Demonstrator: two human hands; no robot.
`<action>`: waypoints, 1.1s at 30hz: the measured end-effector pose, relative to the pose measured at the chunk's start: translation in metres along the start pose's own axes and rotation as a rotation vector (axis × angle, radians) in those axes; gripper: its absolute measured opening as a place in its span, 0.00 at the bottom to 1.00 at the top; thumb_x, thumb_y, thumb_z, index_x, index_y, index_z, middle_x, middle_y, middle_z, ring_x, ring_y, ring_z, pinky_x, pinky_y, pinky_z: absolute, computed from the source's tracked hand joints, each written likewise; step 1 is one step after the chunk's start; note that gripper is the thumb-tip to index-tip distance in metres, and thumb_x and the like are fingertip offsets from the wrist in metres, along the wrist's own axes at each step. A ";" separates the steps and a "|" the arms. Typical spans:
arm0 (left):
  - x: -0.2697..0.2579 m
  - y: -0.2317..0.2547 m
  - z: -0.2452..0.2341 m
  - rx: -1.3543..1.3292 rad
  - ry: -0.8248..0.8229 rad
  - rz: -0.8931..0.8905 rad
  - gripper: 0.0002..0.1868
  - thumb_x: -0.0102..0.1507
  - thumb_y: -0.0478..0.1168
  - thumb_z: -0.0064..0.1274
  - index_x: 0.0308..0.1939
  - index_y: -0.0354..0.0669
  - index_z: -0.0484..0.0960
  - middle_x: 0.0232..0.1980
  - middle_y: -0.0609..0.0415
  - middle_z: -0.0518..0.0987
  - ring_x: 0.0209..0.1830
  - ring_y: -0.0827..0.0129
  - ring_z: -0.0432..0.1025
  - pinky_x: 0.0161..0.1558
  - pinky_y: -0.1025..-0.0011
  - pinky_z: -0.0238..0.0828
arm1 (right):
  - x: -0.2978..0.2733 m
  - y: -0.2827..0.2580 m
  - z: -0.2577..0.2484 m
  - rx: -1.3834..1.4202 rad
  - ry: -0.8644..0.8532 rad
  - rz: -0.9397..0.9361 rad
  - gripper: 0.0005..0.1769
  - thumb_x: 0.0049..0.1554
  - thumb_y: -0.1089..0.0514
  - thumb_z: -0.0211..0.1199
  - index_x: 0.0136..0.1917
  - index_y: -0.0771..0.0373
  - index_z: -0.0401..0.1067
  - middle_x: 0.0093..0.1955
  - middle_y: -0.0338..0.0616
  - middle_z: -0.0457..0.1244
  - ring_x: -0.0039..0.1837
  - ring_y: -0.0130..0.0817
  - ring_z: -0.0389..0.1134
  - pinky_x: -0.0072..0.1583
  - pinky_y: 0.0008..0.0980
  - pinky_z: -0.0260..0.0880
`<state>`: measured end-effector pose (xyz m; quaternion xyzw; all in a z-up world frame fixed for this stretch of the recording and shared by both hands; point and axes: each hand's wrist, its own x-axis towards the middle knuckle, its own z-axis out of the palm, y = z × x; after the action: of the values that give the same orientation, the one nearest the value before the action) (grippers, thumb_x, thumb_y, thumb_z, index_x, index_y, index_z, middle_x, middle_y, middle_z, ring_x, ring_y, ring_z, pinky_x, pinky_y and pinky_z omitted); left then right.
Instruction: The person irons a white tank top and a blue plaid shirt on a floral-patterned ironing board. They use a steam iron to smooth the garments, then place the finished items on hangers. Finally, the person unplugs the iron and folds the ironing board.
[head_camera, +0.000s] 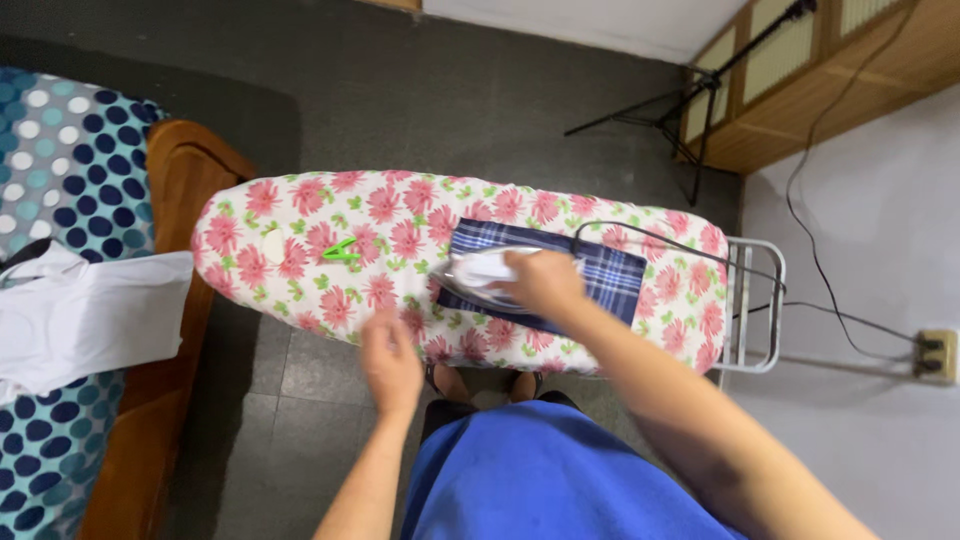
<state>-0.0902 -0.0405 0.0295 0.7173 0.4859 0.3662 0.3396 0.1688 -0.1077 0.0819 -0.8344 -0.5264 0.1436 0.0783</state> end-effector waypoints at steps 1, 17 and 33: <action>0.009 -0.002 -0.002 0.022 0.083 -0.004 0.08 0.70 0.34 0.49 0.52 0.35 0.77 0.54 0.43 0.78 0.57 0.53 0.72 0.60 0.57 0.69 | -0.003 -0.012 0.005 0.046 0.022 0.023 0.26 0.50 0.32 0.71 0.50 0.52 0.79 0.35 0.50 0.70 0.39 0.48 0.74 0.43 0.47 0.73; 0.044 0.035 0.126 0.521 -0.671 0.505 0.30 0.72 0.55 0.34 0.77 0.54 0.61 0.82 0.53 0.55 0.82 0.52 0.47 0.77 0.49 0.37 | -0.073 0.019 -0.004 0.243 0.189 0.759 0.23 0.56 0.36 0.65 0.51 0.57 0.75 0.39 0.59 0.70 0.44 0.61 0.72 0.47 0.57 0.69; 0.064 0.024 0.100 0.434 -0.450 0.069 0.29 0.57 0.42 0.67 0.63 0.50 0.78 0.67 0.42 0.68 0.66 0.50 0.65 0.64 0.52 0.63 | -0.160 0.190 -0.006 0.314 0.490 1.088 0.21 0.51 0.40 0.71 0.49 0.56 0.79 0.46 0.56 0.70 0.49 0.58 0.72 0.50 0.54 0.69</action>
<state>0.0226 -0.0004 0.0119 0.8521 0.4406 0.0974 0.2649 0.2688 -0.3342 0.0589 -0.9705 0.0355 0.0430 0.2345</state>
